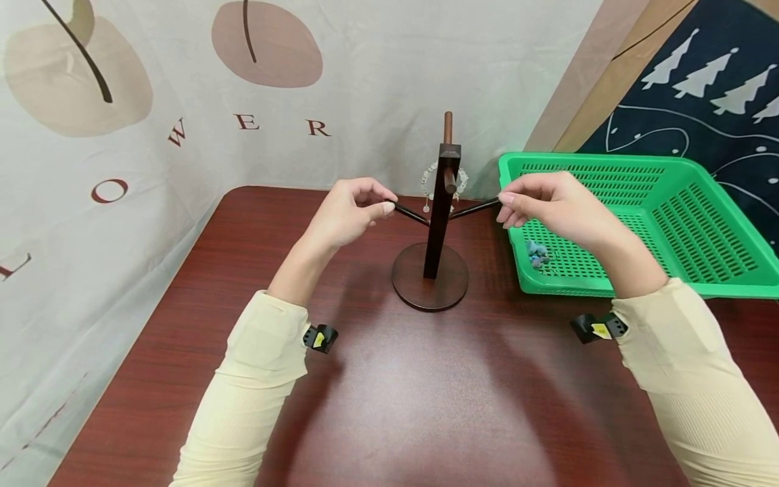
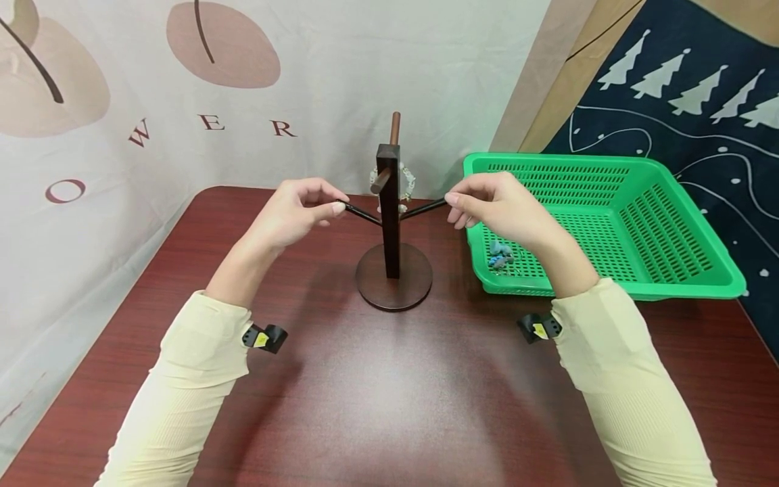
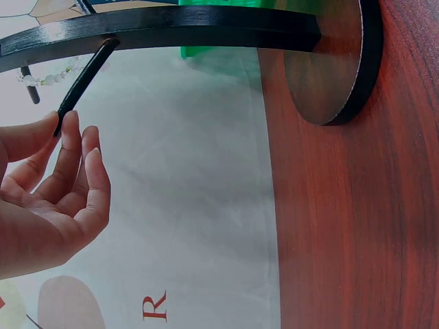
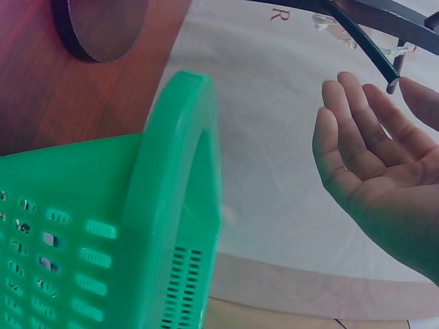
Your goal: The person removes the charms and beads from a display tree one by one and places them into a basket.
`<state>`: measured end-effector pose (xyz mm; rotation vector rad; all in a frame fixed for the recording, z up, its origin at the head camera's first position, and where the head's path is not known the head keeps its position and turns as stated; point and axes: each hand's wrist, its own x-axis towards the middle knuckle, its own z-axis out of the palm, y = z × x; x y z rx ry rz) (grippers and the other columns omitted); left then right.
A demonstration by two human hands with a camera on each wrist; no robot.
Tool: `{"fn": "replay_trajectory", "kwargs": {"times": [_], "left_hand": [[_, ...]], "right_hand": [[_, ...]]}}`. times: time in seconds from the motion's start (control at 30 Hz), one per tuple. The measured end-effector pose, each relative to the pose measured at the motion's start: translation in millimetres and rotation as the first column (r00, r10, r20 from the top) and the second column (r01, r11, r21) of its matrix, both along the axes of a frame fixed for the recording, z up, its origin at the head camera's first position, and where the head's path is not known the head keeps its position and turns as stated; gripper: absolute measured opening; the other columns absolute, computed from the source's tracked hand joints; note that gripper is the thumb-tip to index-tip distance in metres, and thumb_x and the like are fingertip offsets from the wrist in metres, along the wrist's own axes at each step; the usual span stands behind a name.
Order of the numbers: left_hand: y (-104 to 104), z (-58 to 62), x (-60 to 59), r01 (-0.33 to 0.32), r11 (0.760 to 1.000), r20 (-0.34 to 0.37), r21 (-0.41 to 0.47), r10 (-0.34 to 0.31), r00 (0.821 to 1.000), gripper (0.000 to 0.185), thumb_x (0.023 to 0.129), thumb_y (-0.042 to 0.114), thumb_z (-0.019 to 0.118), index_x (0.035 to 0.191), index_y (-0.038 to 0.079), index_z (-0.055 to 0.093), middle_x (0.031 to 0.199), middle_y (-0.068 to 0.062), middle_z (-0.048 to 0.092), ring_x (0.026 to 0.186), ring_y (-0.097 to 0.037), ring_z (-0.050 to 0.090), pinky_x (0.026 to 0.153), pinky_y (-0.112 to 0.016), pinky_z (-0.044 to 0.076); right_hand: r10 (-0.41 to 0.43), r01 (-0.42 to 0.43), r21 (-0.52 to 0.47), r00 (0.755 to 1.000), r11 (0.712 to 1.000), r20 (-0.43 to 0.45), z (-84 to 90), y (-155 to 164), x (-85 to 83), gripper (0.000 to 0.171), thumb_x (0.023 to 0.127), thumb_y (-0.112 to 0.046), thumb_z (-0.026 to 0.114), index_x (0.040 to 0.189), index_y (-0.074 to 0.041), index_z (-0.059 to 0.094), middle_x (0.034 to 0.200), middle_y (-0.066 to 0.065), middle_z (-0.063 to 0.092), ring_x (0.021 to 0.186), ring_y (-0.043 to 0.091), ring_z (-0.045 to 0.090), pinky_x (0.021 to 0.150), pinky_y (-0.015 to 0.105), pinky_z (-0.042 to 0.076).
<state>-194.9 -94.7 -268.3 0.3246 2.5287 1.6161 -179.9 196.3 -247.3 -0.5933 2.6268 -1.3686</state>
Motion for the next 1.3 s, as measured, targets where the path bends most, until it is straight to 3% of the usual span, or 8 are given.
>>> {"fn": "replay_trajectory", "kwargs": {"times": [0.17,0.47,0.8,1.1,1.3], "left_hand": [[0.0,-0.2,0.2,0.000,1.000,-0.012,-0.001,0.000,1.000,0.011,0.086,0.004,0.062,0.095,0.001,0.066,0.086,-0.013,0.066,0.077,-0.014,0.060,0.069,-0.027,0.046],[-1.0,1.2,1.7,0.015,1.000,-0.017,-0.008,-0.015,1.000,0.012,0.087,0.005,0.061,0.097,0.000,0.065,0.084,-0.007,0.065,0.078,-0.014,0.060,0.069,-0.027,0.047],[-1.9,-0.5,2.2,0.010,1.000,-0.029,-0.015,-0.011,1.000,0.014,0.087,0.007,0.061,0.099,0.002,0.066,0.085,-0.008,0.065,0.078,-0.015,0.060,0.071,-0.029,0.048],[-1.2,-1.6,4.5,-0.021,0.995,-0.091,-0.096,0.012,0.996,0.014,0.086,0.011,0.063,0.098,0.007,0.067,0.091,-0.007,0.065,0.082,-0.015,0.057,0.072,-0.028,0.041],[-0.9,0.6,6.5,-0.024,0.992,-0.110,-0.123,0.011,0.994,0.019,0.086,0.011,0.062,0.105,0.009,0.065,0.099,-0.007,0.065,0.087,-0.017,0.059,0.077,-0.031,0.042]], "right_hand": [[0.024,-0.024,-0.001,1.000,1.000,-0.008,2.3,-1.8,-0.3,0.020,0.091,-0.018,0.057,0.097,-0.001,0.065,0.081,0.013,0.066,0.075,0.024,0.062,0.069,0.026,0.050],[0.096,-0.096,-0.015,0.995,0.995,-0.037,1.1,-2.3,-2.2,0.015,0.091,-0.009,0.056,0.097,0.002,0.063,0.079,0.014,0.065,0.072,0.017,0.064,0.070,0.026,0.051],[0.069,-0.070,-0.015,0.997,0.997,-0.031,-1.0,-4.3,-1.6,0.018,0.091,-0.014,0.057,0.096,0.002,0.064,0.079,0.012,0.066,0.073,0.018,0.064,0.069,0.029,0.051],[0.067,-0.068,-0.012,0.997,0.998,-0.033,-1.6,-4.8,-1.6,0.016,0.091,-0.013,0.057,0.095,0.001,0.064,0.079,0.012,0.066,0.072,0.018,0.064,0.068,0.029,0.051],[0.079,-0.080,-0.016,0.996,0.997,-0.039,-2.7,-4.3,-2.6,0.016,0.091,-0.013,0.057,0.095,0.001,0.063,0.079,0.013,0.066,0.072,0.018,0.064,0.068,0.030,0.051]]}}
